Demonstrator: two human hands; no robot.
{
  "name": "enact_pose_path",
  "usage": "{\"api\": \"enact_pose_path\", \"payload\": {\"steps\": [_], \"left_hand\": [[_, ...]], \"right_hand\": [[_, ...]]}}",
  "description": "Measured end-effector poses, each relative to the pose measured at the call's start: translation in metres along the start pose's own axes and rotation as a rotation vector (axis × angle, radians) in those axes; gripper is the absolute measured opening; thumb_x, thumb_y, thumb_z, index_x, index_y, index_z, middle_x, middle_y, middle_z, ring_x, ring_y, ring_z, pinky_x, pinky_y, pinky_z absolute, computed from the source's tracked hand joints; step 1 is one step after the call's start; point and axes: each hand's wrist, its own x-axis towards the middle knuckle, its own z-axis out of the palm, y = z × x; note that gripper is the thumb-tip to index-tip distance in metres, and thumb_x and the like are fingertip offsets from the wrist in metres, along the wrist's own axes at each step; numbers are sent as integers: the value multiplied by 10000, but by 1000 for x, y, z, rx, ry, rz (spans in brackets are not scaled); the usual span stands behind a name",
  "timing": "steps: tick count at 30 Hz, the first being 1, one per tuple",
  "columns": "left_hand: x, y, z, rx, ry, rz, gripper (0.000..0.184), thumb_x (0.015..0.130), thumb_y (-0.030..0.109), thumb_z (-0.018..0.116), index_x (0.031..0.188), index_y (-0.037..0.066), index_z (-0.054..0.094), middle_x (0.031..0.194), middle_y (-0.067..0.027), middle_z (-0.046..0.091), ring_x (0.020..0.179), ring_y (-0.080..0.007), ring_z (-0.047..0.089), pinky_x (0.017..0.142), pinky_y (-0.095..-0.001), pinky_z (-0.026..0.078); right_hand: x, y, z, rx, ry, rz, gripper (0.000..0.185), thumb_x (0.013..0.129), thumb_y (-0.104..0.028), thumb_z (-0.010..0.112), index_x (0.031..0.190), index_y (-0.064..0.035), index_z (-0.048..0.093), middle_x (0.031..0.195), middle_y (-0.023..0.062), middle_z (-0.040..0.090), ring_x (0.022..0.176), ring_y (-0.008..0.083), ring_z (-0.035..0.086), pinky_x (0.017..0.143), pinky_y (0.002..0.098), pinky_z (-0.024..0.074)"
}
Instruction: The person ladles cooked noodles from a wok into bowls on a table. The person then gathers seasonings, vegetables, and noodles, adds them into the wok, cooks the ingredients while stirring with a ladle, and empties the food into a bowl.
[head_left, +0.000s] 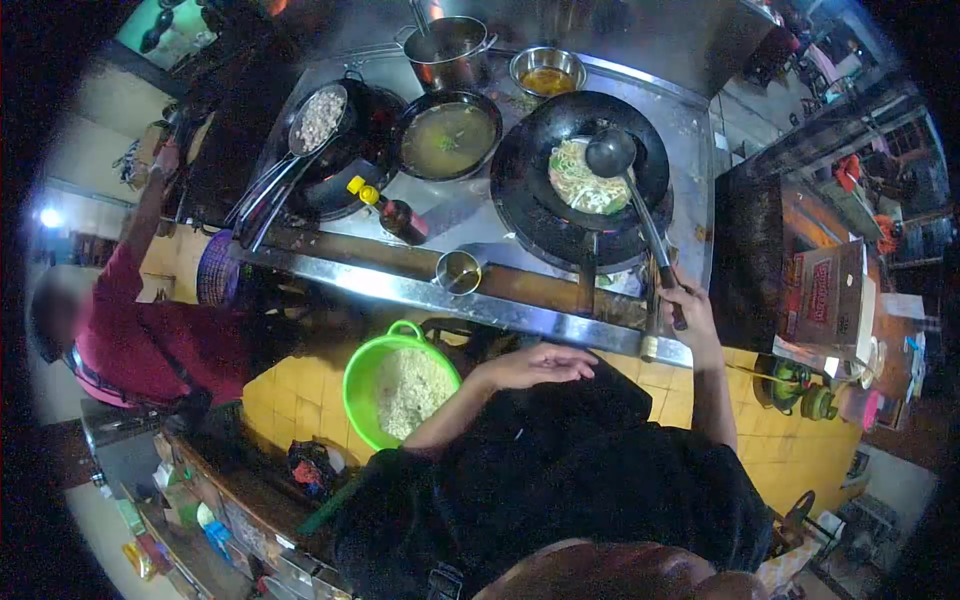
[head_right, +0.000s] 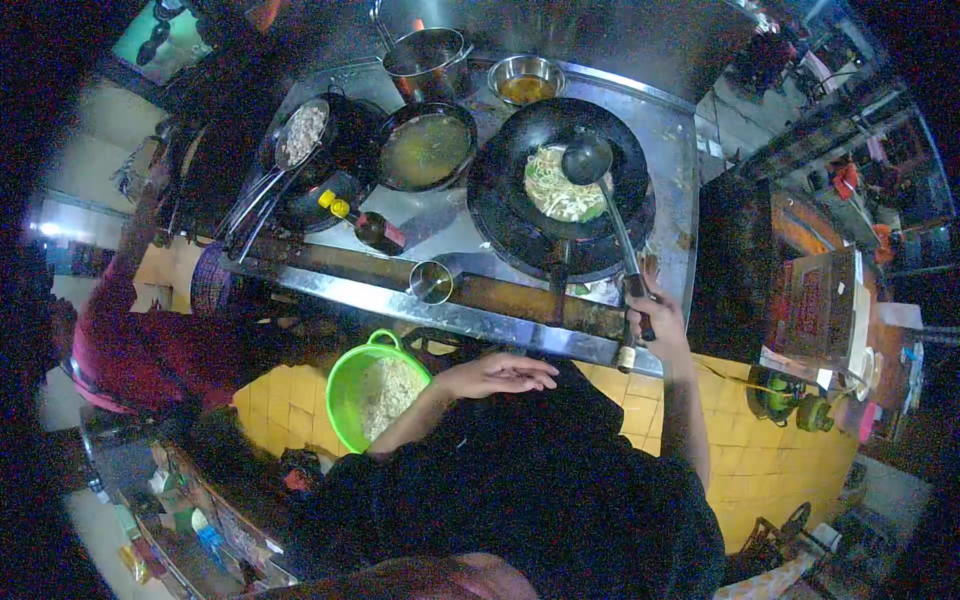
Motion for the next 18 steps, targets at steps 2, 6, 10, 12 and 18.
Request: {"api": "enact_pose_path", "payload": {"steps": [2,6,10,12,18], "left_hand": [[1,-1,-1,-1,9,-23,455,955,227,531,1362,52,426,1253,-82,566,1142,-136,512,985,-292,390],[6,-5,-1,52,7,-56,451,956,212,526,1364,54,419,1255,-78,559,1161,-143,502,986,-293,393],[6,-8,2,101,23,-56,470,949,233,539,1368,60,415,1264,-81,551,1165,-147,499,985,-321,399],[5,-10,1,120,34,-69,474,947,242,543,1367,62,417,1267,-82,549,1164,-147,500,984,-330,400],[-9,-22,-5,127,130,-57,459,940,234,552,1356,77,435,1266,-80,552,1130,-146,520,974,-335,404]], "right_hand": [[-1,9,-3,-12,8,-2,340,818,-7,610,1149,-51,546,704,-2,520,513,79,486,404,220,371],[-7,15,-4,-63,14,-2,419,808,9,604,1218,-47,535,724,12,539,523,84,492,410,232,382],[1,30,-7,-178,89,-121,423,793,29,585,1206,-53,547,703,2,550,511,79,492,412,225,386],[4,36,-11,-283,75,-175,513,768,47,567,1271,-45,525,715,9,550,536,81,499,434,232,399],[-15,32,-20,-719,10,-444,617,773,17,566,1369,-58,429,630,-9,490,460,48,421,395,221,316]]}}
